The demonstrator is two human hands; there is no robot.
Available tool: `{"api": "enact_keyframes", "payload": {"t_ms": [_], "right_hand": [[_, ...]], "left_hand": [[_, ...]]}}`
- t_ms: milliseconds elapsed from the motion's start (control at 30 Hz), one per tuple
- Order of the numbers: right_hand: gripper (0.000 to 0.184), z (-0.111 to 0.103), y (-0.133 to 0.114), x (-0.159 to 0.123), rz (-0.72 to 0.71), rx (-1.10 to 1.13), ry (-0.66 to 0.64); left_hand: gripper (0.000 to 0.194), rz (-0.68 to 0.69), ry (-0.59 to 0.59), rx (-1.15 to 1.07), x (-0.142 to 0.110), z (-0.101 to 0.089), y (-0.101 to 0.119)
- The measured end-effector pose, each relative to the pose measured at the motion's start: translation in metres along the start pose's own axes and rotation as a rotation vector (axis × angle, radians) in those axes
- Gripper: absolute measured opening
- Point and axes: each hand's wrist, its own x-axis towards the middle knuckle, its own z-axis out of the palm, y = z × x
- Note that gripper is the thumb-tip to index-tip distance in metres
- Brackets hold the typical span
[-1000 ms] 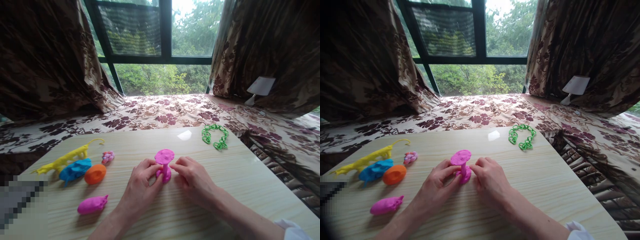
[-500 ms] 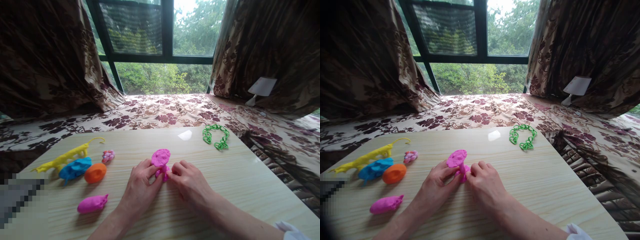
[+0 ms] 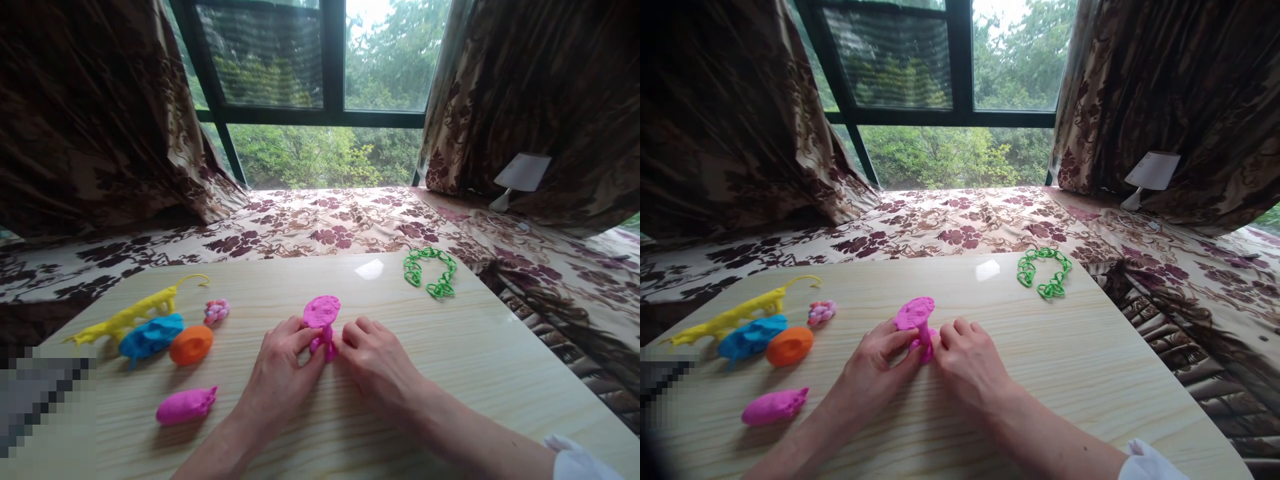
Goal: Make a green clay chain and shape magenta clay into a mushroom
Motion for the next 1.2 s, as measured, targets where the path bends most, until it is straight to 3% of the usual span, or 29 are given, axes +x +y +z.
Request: {"api": "enact_keyframes", "payload": {"t_ms": [200,333,433,567,867,1200], "right_hand": [[0.031,-0.002,0.011,-0.004,0.109,0.217,0.099],[0.041,-0.004,0.014,-0.007,0.145,0.295,0.136],[0.034,-0.004,0.011,-0.007,0.082,0.257,0.121],[0.030,-0.004,0.008,-0.008,0.033,0.163,0.086],[0.010,0.006,-0.007,-0.001,-0.099,-0.171,0.041],[0.023,-0.007,0.001,-0.007,0.023,0.120,-0.010]], "left_hand": [[0.018,0.012,-0.029,-0.197,0.002,-0.002,0.003],[0.022,-0.125,0.028,-0.287,-0.002,0.007,-0.003],[0.022,-0.164,0.080,-0.181,-0.004,0.010,-0.007],[0.015,-0.113,0.058,-0.024,-0.003,0.006,-0.008],[0.013,-0.026,0.024,0.048,0.002,0.001,-0.002],[0.015,-0.031,-0.051,-0.174,0.000,-0.009,0.007]]}}
